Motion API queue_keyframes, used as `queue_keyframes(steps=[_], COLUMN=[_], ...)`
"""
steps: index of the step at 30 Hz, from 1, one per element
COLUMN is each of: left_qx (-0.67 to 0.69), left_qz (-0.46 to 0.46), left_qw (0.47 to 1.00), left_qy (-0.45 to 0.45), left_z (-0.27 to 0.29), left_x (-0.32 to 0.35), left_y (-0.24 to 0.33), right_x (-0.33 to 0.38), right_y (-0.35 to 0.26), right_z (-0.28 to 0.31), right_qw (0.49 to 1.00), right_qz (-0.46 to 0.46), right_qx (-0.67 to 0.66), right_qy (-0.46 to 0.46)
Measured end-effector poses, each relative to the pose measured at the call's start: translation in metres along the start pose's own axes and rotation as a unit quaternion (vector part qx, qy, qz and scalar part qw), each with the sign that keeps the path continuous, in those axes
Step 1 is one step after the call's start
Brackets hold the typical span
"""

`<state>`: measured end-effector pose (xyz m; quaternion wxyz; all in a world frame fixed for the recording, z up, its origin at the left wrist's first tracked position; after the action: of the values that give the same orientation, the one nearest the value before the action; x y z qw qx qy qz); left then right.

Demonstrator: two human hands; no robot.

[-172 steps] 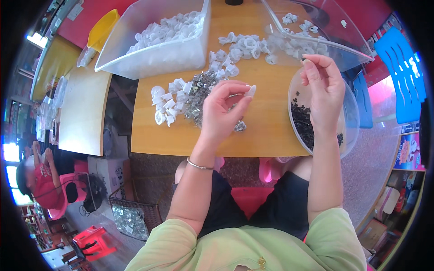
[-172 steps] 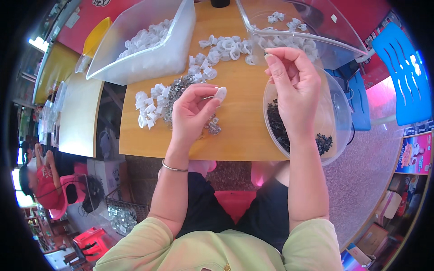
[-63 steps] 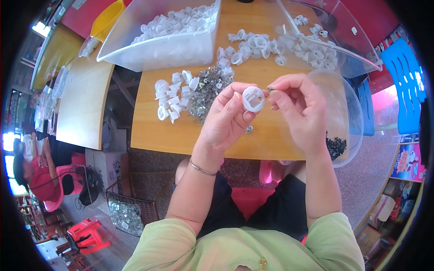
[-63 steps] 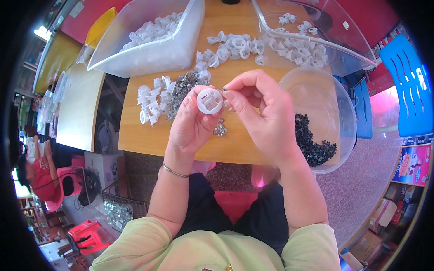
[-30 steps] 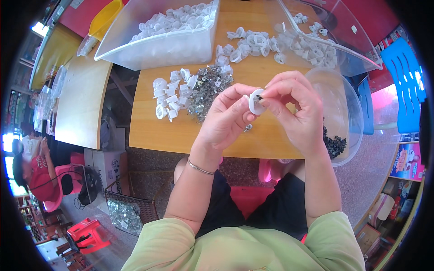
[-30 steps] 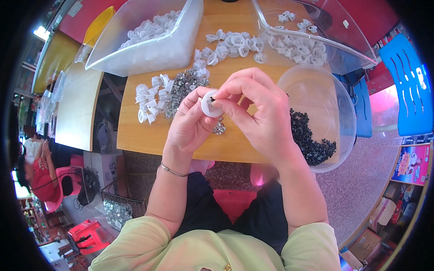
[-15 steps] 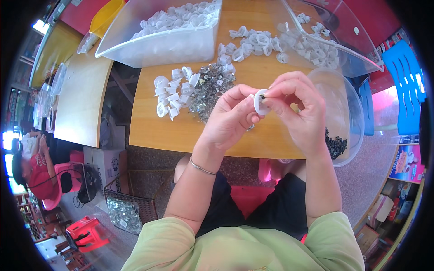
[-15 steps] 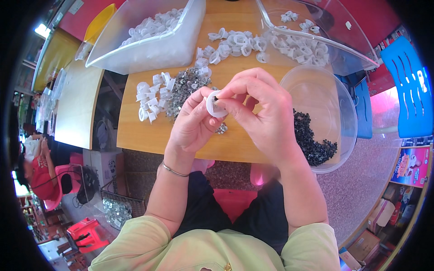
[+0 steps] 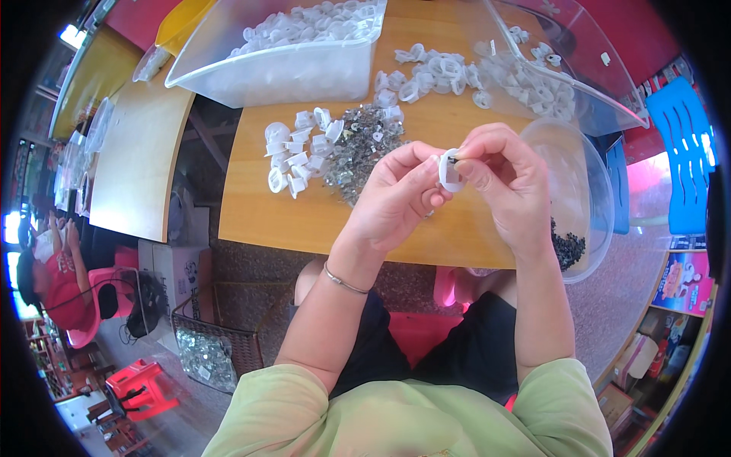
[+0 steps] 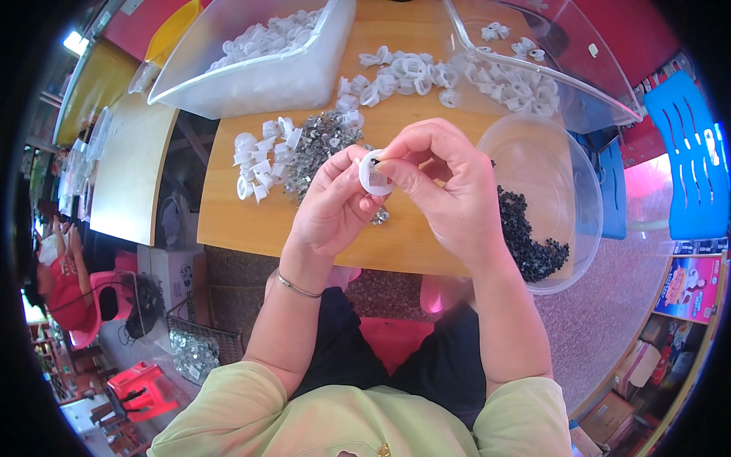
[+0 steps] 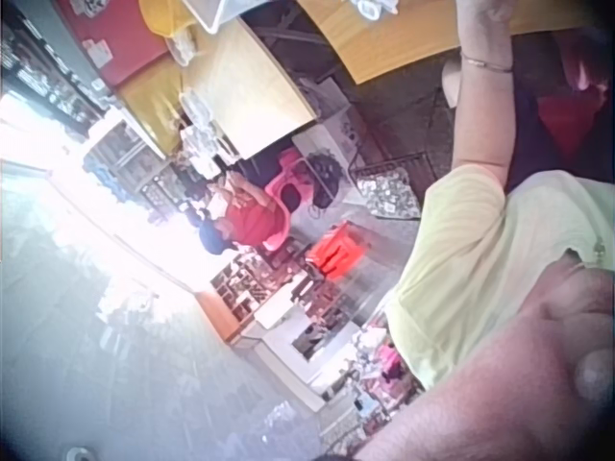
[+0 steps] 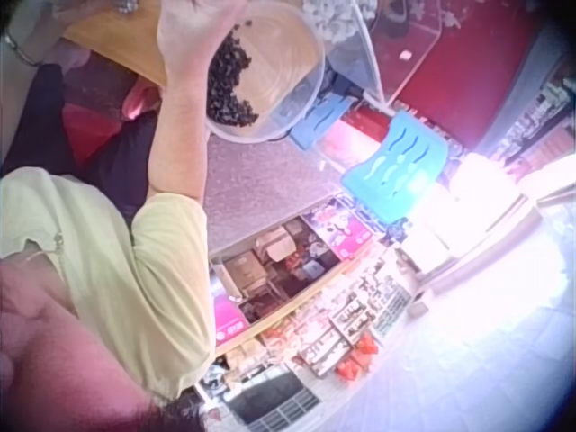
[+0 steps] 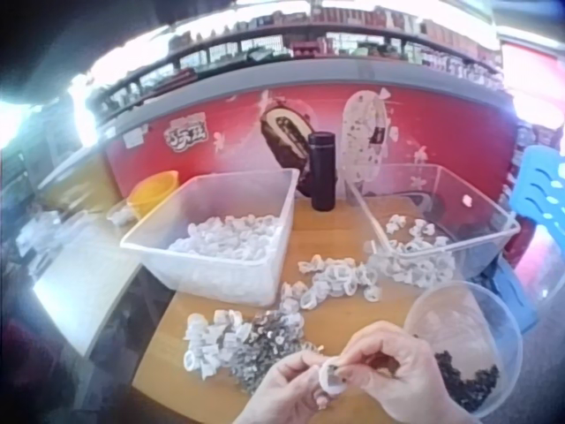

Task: The person assembles components by inserting small black pieces into white plastic casings by hand and placing the assembled parts into a clear container.

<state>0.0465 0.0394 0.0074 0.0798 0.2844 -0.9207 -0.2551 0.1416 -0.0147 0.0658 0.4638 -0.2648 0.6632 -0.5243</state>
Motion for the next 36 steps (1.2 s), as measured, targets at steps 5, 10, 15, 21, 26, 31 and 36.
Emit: queue_keyframes(steps=[5,10,15,21,26,31,36], left_qx=[0.005,0.007,-0.002,-0.034,-0.088,-0.104,-0.201], left_qz=[-0.003,-0.009,-0.018,-0.010,-0.059,-0.099,-0.168], left_qw=[1.000,1.000,1.000,0.999,0.994,0.988,0.963], left_qy=[-0.004,-0.002,0.006,-0.010,0.034,0.061,0.060], left_z=[0.001,0.002,0.003,0.004,0.003,-0.002,0.006], left_x=[-0.001,-0.001,-0.002,0.000,-0.002,-0.002,0.000], left_y=[0.000,-0.001,0.002,0.003,0.009,0.017,0.024], right_x=[-0.001,-0.001,0.000,0.001,-0.002,-0.001,-0.001], right_y=[-0.007,-0.014,-0.021,-0.008,0.007,0.004,-0.004], right_z=[0.000,-0.001,-0.003,-0.001,0.000,0.002,-0.002], right_qw=[0.997,0.991,0.982,0.993,0.997,0.998,0.995], right_qz=[0.041,0.070,0.081,0.010,-0.063,0.009,0.040], right_qx=[0.070,0.115,0.169,0.115,0.043,0.053,0.084], right_qy=[0.014,0.019,0.026,0.023,-0.005,0.020,0.040])
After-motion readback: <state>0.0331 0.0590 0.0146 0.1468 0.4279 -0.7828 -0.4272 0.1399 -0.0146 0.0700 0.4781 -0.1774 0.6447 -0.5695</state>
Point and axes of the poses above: each hand's wrist, its own x-axis away from the middle knuckle, its own z-axis out of the back of the hand, y = z × x, the point moved 7 cm from there along -x, towards the middle knuckle, and after that the axes turned 6 degrees about y, right-handed, at the moved point
